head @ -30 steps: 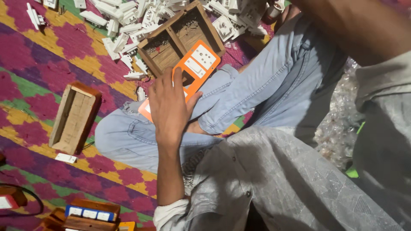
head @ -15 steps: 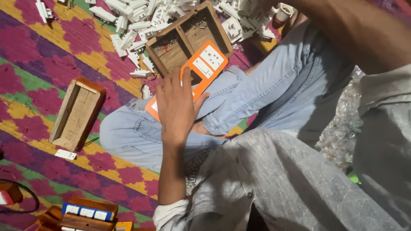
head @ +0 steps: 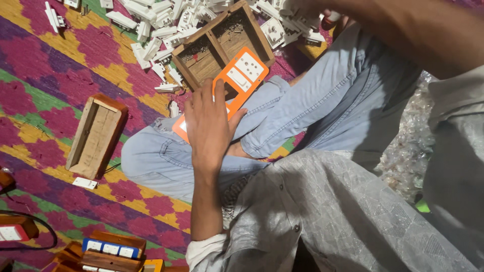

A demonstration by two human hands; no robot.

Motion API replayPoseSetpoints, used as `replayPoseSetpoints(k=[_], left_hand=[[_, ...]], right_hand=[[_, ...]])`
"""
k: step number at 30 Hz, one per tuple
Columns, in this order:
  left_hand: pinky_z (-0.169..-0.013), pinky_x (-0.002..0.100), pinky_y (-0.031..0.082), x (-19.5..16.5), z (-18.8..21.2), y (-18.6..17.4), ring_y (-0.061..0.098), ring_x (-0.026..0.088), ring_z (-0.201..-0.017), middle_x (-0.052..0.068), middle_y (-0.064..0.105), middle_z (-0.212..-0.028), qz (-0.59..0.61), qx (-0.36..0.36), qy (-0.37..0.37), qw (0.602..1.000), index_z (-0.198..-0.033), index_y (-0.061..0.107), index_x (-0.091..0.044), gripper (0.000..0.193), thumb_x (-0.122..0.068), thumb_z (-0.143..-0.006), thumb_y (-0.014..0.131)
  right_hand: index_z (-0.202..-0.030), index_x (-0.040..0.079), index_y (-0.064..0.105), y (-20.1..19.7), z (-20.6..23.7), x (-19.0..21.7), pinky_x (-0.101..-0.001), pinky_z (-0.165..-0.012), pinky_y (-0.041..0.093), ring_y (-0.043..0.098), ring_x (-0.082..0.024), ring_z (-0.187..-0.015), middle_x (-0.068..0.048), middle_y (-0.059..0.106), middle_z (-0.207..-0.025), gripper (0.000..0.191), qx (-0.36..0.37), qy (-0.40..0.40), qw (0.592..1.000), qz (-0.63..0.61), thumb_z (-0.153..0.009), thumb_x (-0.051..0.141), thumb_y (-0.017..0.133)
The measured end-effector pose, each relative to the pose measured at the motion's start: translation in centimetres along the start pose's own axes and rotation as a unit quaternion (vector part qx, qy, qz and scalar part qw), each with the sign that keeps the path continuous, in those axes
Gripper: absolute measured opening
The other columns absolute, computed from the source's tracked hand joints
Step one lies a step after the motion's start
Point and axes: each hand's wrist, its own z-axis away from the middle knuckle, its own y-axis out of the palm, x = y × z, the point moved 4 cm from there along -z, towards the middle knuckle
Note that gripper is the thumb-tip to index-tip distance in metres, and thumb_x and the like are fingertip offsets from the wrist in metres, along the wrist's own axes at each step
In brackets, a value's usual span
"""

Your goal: The person assembles an orange switchboard by inserting white socket modules into the frame and securing them with screws. They repeatedly pick up modules, align them, and tighten screws using a screwdriver, working on multiple switchboard units.

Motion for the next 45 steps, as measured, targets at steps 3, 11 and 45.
replayPoseSetpoints(k=[3, 11, 45], left_hand=[[-0.098, 0.047, 0.041, 0.2, 0.0, -0.1, 0.052, 0.034, -0.121, 0.018, 0.053, -0.14, 0.004, 0.0, 0.0, 1.0, -0.138, 0.052, 0.001, 0.079, -0.045, -0.081, 0.083], [-0.095, 0.047, 0.042, 0.1, -0.8, 0.2, 0.052, 0.033, -0.122, 0.016, 0.052, -0.139, -0.005, 0.012, -0.011, 1.0, -0.139, 0.051, 0.0, 0.081, -0.046, -0.08, 0.083], [-0.099, 0.045, 0.045, 2.7, 1.2, -0.6, 0.065, 0.03, -0.105, 0.007, 0.07, -0.109, 0.205, -0.155, -0.008, 0.966, -0.113, 0.07, -0.009, 0.046, -0.033, -0.079, 0.092]], right_hand=[[-0.115, -0.001, 0.072, -0.4, 1.2, -1.1, -0.0318, -0.068, 0.056, 0.067, -0.018, -0.077, -0.012, 0.072, -0.089, 0.026, 0.015, 0.02, 1.0, -0.018, -0.106, 0.021, 0.06], [-0.116, -0.001, 0.072, -0.3, 5.0, -5.8, -0.0307, -0.069, 0.056, 0.067, -0.017, -0.078, -0.012, 0.072, -0.09, 0.025, 0.046, 0.063, 0.986, -0.15, -0.107, 0.018, 0.059], [-0.108, -0.001, 0.073, 7.3, 0.0, 1.0, -0.026, -0.075, 0.05, 0.058, -0.009, -0.075, -0.003, 0.064, -0.079, 0.021, 0.171, -0.055, 0.859, -0.48, -0.104, 0.014, 0.059]])
